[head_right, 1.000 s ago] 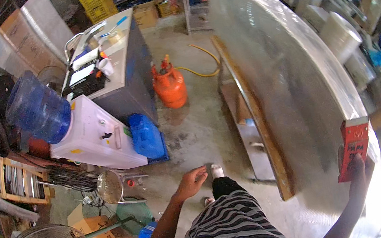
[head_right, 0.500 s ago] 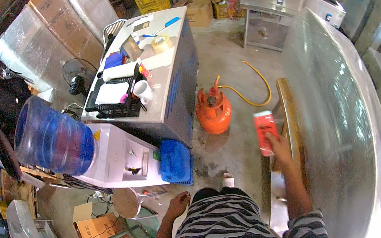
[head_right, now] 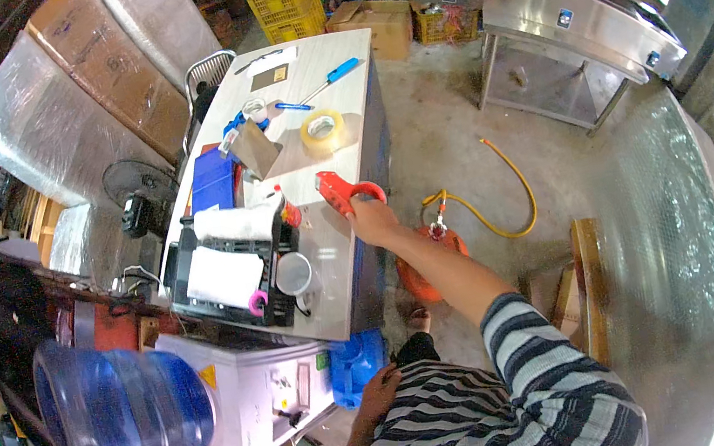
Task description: The person wraps a large rectangular object with bubble wrap and secures it with packing tape. They smooth the wrap, apply tape along the edges, and rotate the object to cover all sides.
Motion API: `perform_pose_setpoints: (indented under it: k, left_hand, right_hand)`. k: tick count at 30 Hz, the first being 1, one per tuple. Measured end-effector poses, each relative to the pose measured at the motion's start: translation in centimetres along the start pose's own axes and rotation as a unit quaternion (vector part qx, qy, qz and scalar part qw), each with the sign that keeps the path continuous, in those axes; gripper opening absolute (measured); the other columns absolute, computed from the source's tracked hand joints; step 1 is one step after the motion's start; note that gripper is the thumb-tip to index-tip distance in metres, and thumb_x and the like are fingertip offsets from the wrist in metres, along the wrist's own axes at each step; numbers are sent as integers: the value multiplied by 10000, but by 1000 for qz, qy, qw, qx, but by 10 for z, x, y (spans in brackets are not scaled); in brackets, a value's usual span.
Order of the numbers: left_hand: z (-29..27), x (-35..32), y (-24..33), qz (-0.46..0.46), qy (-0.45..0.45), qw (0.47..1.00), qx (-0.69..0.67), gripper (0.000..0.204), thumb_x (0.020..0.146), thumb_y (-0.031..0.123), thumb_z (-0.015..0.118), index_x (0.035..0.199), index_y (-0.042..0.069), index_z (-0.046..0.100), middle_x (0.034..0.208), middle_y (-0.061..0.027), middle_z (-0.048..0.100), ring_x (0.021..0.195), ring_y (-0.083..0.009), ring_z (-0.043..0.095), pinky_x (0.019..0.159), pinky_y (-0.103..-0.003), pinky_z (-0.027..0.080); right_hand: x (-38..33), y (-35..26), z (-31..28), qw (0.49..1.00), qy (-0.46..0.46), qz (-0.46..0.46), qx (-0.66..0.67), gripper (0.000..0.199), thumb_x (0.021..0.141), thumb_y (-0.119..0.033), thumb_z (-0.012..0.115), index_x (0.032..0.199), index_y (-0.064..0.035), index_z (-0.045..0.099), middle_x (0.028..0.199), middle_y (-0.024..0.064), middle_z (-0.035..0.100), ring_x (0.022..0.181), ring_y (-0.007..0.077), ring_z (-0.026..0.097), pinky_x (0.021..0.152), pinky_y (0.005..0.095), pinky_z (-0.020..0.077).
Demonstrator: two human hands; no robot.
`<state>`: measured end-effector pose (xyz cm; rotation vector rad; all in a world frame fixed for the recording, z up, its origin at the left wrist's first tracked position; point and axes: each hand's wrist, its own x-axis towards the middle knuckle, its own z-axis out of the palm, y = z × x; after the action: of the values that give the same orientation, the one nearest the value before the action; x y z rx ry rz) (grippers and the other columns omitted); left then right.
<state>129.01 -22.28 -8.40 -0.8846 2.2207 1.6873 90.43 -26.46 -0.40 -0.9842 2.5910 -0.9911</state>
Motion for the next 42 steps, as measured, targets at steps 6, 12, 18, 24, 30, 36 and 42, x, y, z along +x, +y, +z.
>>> perform_pose_setpoints:
  k: [6,12,18,24,30,36,42]
  left_hand:
    - [-15,51,39,-26,-58,998,-4,439,1016,285,624,1356,9,592,1185,-189,714,1105,-268,688,959,-360,521]
    - [-15,102,8,12,-124,990,58,457,1023,325,610,1340,-3,606,1194,-218,705,1088,-310,683,966,-377,518]
    - [-31,178,56,22,-178,980,86,441,1030,395,567,1136,-9,707,1032,-147,707,932,-265,656,858,-401,510]
    - [38,265,221,140,-277,950,33,380,1053,338,471,1022,-2,638,867,12,592,755,-115,488,670,-293,410]
    - [151,299,449,354,-308,883,9,576,1064,433,447,1445,6,514,1335,-171,624,1279,-257,557,1082,-414,416]
    - [327,309,585,488,-328,809,-1,713,1044,575,401,1570,98,338,1546,-181,442,1406,-330,444,1159,-474,340]
    - [470,365,639,464,-364,801,-106,790,1017,678,350,1600,148,292,1613,-140,347,1492,-333,306,1224,-494,204]
  right_hand:
    - [97,-5,45,996,-68,-35,-47,283,916,-220,556,1117,-58,672,1018,238,714,967,395,704,818,530,559]
    - [116,-32,47,954,-66,-97,276,428,921,-466,653,1004,-45,659,935,194,706,885,358,694,796,473,552]
    - [37,61,-43,974,129,-11,188,336,991,-403,607,1046,-74,645,884,169,691,853,369,685,777,479,549]
    - [-279,298,-31,750,425,338,379,410,1047,-415,494,1187,-51,620,971,135,716,825,274,701,755,457,563]
    - [-511,288,-63,231,729,301,569,339,1028,-346,492,1144,-37,569,1023,159,688,958,323,672,874,445,549]
    - [-568,314,-76,53,847,155,506,323,1016,-358,547,1140,-59,550,1102,157,646,1029,325,641,891,449,548]
    - [-606,317,-50,240,745,371,501,336,1020,-380,518,1053,-62,621,935,102,678,799,281,681,745,384,562]
